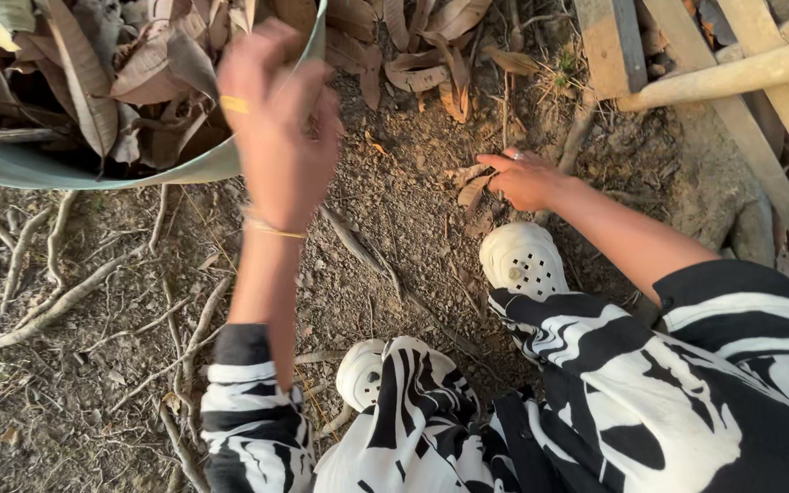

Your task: The person picks up dry leaves from the ground by hand and places them into a bucket.

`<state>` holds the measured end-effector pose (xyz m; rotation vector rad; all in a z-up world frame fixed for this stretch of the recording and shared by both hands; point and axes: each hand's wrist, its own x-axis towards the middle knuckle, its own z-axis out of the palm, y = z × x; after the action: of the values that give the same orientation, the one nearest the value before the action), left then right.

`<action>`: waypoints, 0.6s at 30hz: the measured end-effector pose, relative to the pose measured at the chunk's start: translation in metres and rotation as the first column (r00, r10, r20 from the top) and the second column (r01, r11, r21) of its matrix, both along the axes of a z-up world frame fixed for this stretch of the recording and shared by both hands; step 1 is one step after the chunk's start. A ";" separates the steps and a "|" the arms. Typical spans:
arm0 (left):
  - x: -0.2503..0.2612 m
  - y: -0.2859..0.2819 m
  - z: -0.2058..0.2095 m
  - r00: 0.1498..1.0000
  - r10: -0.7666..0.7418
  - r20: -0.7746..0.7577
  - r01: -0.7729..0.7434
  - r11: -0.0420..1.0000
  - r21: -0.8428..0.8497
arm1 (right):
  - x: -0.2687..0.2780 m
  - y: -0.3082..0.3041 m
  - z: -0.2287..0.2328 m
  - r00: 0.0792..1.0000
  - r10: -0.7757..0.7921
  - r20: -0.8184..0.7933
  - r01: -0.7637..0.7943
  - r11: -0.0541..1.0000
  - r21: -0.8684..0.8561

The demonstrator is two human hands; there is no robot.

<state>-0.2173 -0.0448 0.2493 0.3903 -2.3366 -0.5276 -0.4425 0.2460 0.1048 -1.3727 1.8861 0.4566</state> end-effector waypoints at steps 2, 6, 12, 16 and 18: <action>-0.013 0.035 -0.023 0.995 -0.092 -0.033 0.094 0.993 0.076 | -0.006 0.005 -0.007 1.000 0.024 -0.012 -0.025 0.998 -0.058; -0.012 0.100 -0.077 0.958 -0.219 0.188 0.185 0.966 0.179 | -0.015 0.006 -0.018 0.998 0.066 0.017 -0.062 0.981 -0.183; -0.009 0.123 -0.146 0.776 -0.390 0.496 0.226 0.905 0.359 | -0.030 -0.015 0.003 0.974 -0.059 0.218 0.136 0.925 -0.356; -0.012 0.126 -0.163 0.445 -0.478 0.757 0.205 0.878 0.433 | -0.042 -0.054 0.064 0.944 -0.040 0.328 0.238 0.770 -0.592; -0.021 0.136 -0.170 0.307 -0.508 0.805 0.214 0.861 0.462 | -0.041 -0.074 0.108 0.898 -0.039 0.438 0.334 0.708 -0.622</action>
<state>-0.2384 0.0915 0.0794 0.2850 -3.5300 -1.0867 -0.4839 0.1723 0.2126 -1.5356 1.8798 -0.6778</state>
